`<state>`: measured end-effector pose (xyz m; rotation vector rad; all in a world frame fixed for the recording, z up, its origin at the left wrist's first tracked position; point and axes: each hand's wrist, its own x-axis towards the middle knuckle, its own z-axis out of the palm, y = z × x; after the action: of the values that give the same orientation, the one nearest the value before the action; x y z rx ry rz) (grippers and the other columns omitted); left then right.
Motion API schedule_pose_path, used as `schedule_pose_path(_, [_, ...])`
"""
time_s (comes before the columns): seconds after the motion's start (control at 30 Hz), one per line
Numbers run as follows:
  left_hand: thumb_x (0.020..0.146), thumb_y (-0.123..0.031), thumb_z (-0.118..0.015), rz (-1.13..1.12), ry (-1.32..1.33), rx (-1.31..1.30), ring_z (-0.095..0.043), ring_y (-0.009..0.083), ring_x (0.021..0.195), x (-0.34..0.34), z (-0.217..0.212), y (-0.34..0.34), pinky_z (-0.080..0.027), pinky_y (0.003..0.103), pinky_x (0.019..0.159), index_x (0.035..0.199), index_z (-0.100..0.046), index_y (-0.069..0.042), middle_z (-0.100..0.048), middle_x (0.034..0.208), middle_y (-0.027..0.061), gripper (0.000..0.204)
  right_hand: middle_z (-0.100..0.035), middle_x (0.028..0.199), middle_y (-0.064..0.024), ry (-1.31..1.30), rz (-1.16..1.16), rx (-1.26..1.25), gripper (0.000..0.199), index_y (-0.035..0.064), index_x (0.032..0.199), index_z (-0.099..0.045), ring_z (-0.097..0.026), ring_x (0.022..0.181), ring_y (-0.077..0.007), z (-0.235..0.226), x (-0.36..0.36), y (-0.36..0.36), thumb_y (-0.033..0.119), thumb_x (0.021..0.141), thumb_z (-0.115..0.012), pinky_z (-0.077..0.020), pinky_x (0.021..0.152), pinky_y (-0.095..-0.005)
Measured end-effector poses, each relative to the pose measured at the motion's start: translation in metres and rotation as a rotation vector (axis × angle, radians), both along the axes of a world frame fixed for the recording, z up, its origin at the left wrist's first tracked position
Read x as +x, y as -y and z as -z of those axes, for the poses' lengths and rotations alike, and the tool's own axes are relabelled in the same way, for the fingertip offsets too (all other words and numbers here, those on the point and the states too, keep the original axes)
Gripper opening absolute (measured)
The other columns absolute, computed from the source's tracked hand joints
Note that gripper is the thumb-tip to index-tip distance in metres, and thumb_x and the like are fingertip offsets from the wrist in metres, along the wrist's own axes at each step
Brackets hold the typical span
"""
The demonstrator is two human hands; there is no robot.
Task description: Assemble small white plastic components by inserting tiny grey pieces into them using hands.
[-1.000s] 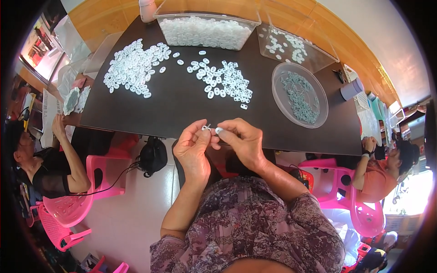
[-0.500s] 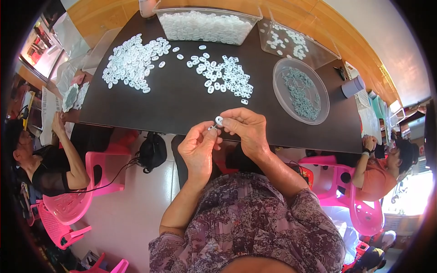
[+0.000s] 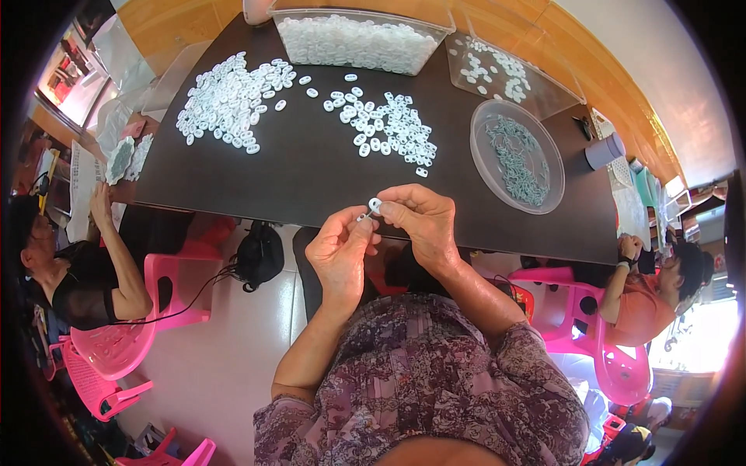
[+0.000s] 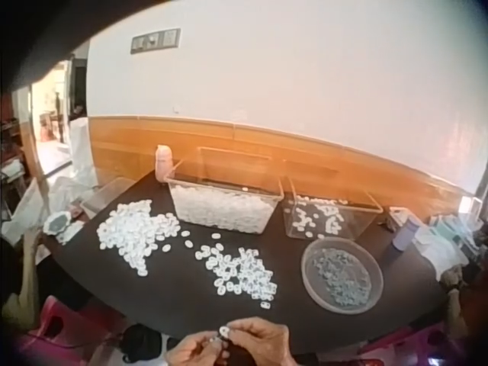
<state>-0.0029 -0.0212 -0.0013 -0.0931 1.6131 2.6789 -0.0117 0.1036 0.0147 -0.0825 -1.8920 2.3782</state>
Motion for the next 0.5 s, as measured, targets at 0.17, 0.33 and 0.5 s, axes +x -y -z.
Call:
schedule_pose_path(0.17, [0.085, 0.002, -0.058, -0.004, 0.001, -0.004, -0.059, 0.0123, 0.061, -0.0001, 0.0008, -0.0001, -0.048, 0.023, 0.051, 0.099, -0.060, 0.007, -0.064, 0.080, 0.0111, 0.015, -0.065, 0.077, -0.0052, -0.009, 0.000, 0.006, 0.011, -0.0033, 0.091, -0.065, -0.058, 0.069, -0.0077, 0.0014, 0.0004, 0.0012, -0.001, 0.081, -0.064, -0.0469, 0.061, -0.0194])
schedule_pose_path(0.33, [0.085, 0.002, -0.058, -0.009, -0.006, -0.015, -0.059, 0.0117, 0.061, 0.0009, 0.0028, -0.0003, -0.048, 0.022, 0.051, 0.098, -0.060, 0.007, -0.064, 0.079, 0.0098, 0.014, -0.065, 0.079, -0.0072, -0.013, -0.021, 0.016, 0.011, -0.0047, 0.092, -0.064, -0.060, 0.071, -0.0094, 0.0035, 0.0007, 0.0009, -0.002, 0.082, -0.062, -0.0488, 0.065, -0.0206])
schedule_pose_path(0.5, [0.085, 0.002, -0.058, 0.021, 0.004, -0.003, -0.057, 0.0064, 0.065, 0.0015, 0.0024, 0.0005, -0.045, 0.017, 0.055, 0.102, -0.060, 0.004, -0.063, 0.080, 0.0045, 0.017, -0.066, 0.081, -0.0074, -0.032, -0.010, 0.073, 0.011, -0.0052, 0.092, -0.064, -0.060, 0.073, -0.0096, 0.0039, 0.0029, 0.0028, -0.003, 0.082, -0.061, -0.0496, 0.067, -0.0213])
